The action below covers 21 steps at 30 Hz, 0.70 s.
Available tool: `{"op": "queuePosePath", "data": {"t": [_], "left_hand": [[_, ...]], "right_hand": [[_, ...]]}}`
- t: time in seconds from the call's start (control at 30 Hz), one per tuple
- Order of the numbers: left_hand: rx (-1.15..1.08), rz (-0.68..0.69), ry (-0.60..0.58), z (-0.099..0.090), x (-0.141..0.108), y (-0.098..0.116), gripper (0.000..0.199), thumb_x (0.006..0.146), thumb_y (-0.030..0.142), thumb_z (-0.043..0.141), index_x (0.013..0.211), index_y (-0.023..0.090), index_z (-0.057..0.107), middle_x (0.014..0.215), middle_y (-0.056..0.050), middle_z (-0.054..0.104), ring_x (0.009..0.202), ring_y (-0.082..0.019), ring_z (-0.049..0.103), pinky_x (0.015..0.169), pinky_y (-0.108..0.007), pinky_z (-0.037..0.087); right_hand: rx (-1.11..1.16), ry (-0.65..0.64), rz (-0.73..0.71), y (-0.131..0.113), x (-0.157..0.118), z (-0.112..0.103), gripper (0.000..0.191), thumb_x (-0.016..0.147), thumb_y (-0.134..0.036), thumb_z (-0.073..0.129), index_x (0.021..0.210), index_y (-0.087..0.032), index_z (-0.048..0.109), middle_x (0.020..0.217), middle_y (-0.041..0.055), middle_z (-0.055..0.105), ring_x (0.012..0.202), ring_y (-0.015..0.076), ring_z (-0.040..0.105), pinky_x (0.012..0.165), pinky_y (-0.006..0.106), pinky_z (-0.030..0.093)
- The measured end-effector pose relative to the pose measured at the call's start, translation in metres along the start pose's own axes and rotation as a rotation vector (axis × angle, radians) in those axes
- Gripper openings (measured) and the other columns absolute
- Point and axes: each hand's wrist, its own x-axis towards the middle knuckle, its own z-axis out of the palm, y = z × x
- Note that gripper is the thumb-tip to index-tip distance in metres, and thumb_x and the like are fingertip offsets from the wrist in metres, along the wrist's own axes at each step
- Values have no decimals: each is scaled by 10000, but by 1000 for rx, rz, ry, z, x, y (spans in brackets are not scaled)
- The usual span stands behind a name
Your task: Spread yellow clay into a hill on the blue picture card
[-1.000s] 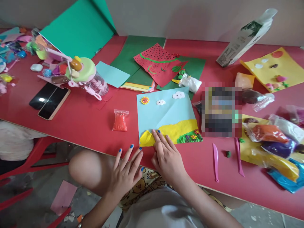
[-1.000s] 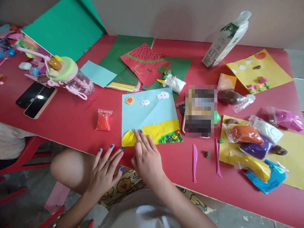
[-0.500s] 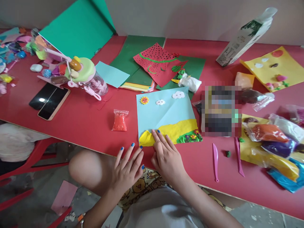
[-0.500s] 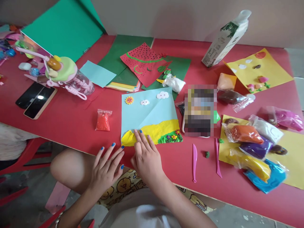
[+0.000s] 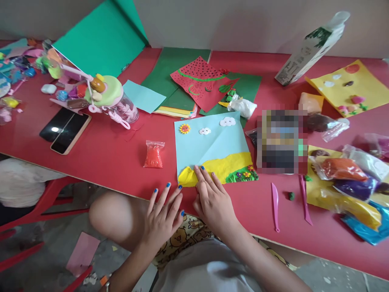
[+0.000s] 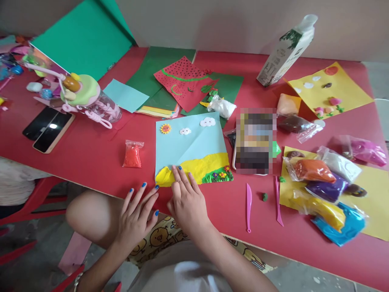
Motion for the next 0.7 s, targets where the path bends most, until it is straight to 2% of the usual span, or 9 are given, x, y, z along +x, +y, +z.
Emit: {"op": "queuePosePath", "data": {"t": [0.27, 0.43, 0.53, 0.7], "left_hand": [[-35, -68, -23, 2, -4, -1, 461, 905, 142, 488, 1366, 158, 473, 1251, -88, 689, 1433, -232, 381, 1204, -458, 251], [-48, -75, 23, 2, 2, 0, 489, 925, 180, 473, 1411, 159, 419, 1297, -116, 658, 1431, -237, 385, 1193, -477, 270], [-28, -83, -10, 4, 11, 6, 491, 946, 230, 470, 1425, 141, 407, 1344, -122, 625, 1450, -255, 347, 1202, -491, 240], [30, -116, -57, 7, 15, 16, 450, 966, 257, 459, 1381, 84, 441, 1372, -159, 595, 1403, -271, 427, 1179, -448, 279]], "right_hand": [[-7, -7, -2, 0, -1, 2, 552, 820, -116, 412, 1363, -39, 475, 1539, 119, 403, 1423, 230, 381, 1186, 405, 293], [-12, -28, -12, 0, -1, -1, 529, 824, -118, 416, 1342, -41, 492, 1542, 130, 394, 1426, 243, 378, 1188, 417, 293], [-28, -26, -8, 0, -1, -1, 478, 845, -132, 412, 1300, -47, 528, 1546, 129, 385, 1421, 249, 386, 1182, 423, 301], [-49, -15, -3, -2, -1, 0, 475, 846, -136, 413, 1295, -38, 531, 1539, 135, 390, 1416, 246, 394, 1181, 412, 299]]}}
